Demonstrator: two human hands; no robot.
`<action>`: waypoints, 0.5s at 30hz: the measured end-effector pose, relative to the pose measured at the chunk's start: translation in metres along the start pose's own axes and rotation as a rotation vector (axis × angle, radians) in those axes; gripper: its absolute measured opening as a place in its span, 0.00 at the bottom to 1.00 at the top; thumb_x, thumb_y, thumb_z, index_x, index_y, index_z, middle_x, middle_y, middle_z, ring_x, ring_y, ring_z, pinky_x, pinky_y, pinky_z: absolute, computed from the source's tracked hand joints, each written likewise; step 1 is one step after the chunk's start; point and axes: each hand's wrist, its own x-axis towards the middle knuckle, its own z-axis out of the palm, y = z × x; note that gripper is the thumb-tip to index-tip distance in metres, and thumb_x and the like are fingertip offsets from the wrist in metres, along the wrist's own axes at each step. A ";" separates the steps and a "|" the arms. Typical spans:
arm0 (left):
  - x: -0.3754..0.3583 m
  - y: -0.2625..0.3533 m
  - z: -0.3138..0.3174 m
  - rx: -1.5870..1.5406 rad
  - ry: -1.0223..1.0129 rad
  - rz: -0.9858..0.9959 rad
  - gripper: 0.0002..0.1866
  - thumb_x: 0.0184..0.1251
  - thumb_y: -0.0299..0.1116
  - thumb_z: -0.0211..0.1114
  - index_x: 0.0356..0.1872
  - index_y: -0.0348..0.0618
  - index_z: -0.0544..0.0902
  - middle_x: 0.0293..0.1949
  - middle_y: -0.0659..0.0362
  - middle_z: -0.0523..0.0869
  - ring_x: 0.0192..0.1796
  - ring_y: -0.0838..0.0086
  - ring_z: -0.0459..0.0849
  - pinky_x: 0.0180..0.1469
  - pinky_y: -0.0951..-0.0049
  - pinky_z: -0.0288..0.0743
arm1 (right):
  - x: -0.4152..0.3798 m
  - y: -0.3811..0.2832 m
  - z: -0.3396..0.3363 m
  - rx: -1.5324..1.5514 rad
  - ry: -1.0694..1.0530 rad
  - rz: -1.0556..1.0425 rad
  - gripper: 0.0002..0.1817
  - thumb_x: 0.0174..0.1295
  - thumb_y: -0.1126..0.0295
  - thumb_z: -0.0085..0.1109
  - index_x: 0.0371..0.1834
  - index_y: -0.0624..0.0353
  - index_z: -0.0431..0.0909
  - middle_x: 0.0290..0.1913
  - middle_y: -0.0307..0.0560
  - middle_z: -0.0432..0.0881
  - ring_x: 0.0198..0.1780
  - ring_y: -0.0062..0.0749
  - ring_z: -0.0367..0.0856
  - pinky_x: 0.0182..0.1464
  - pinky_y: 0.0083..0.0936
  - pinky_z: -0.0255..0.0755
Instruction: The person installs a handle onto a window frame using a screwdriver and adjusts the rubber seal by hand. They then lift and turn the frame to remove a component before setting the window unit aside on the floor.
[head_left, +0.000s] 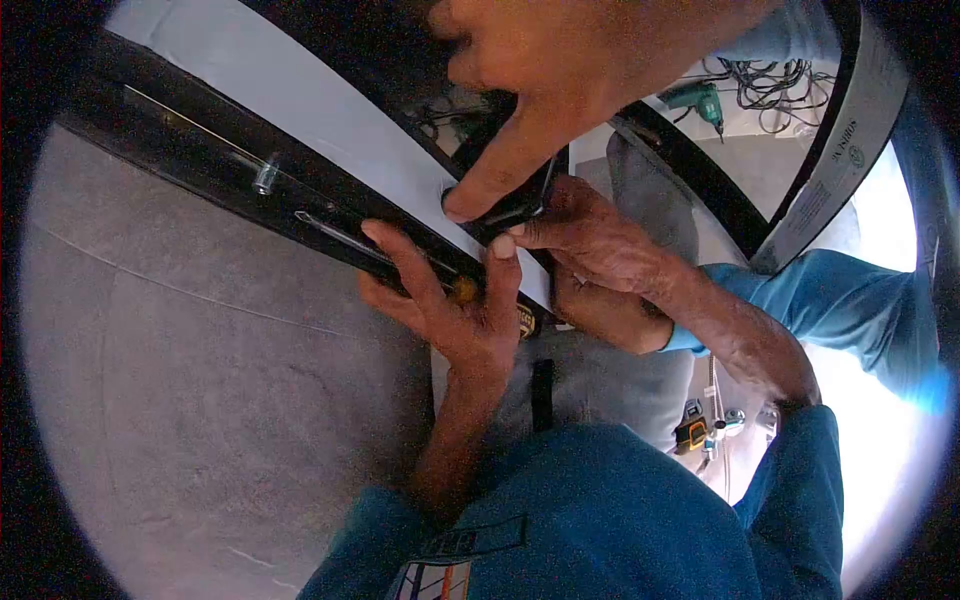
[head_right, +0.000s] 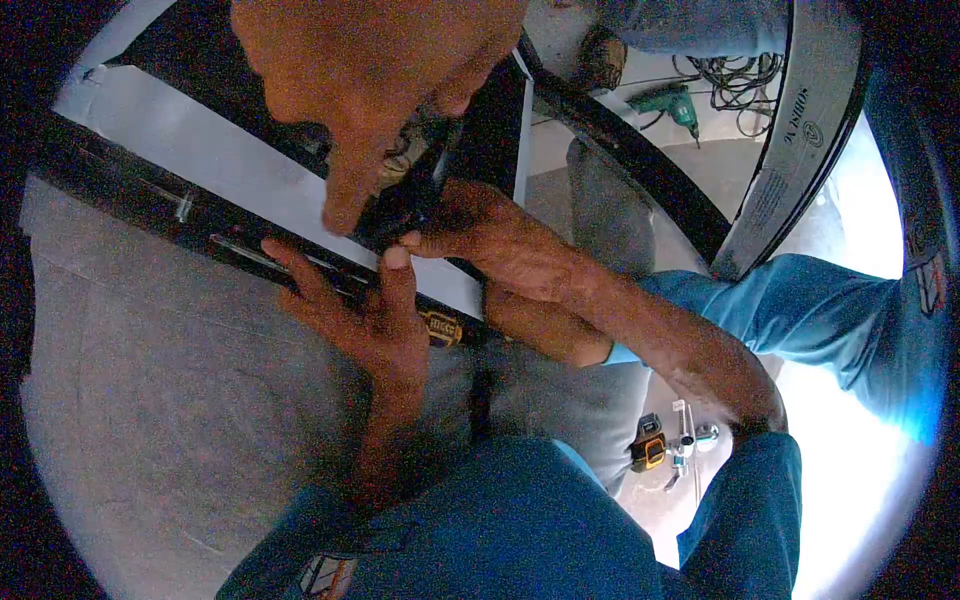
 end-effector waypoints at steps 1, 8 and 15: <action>-0.002 -0.001 -0.003 0.043 -0.014 0.024 0.49 0.55 0.47 0.67 0.70 0.37 0.49 0.55 0.36 0.56 0.57 0.46 0.60 0.56 0.48 0.61 | -0.003 -0.007 0.004 -0.140 0.052 0.024 0.19 0.55 0.72 0.64 0.49 0.65 0.73 0.46 0.42 0.78 0.50 0.28 0.74 0.53 0.29 0.66; 0.001 -0.009 -0.004 0.099 -0.027 0.043 0.49 0.54 0.46 0.67 0.70 0.37 0.48 0.60 0.28 0.50 0.58 0.42 0.57 0.60 0.46 0.53 | 0.003 0.010 0.014 0.011 0.116 -0.062 0.21 0.52 0.74 0.63 0.50 0.65 0.73 0.47 0.44 0.79 0.50 0.31 0.75 0.57 0.27 0.65; -0.004 0.010 -0.003 0.049 0.056 0.022 0.48 0.54 0.46 0.67 0.70 0.38 0.50 0.56 0.31 0.55 0.58 0.43 0.58 0.61 0.49 0.54 | -0.014 0.019 0.032 0.291 0.185 -0.180 0.23 0.55 0.70 0.62 0.55 0.60 0.70 0.47 0.44 0.79 0.47 0.32 0.77 0.51 0.28 0.73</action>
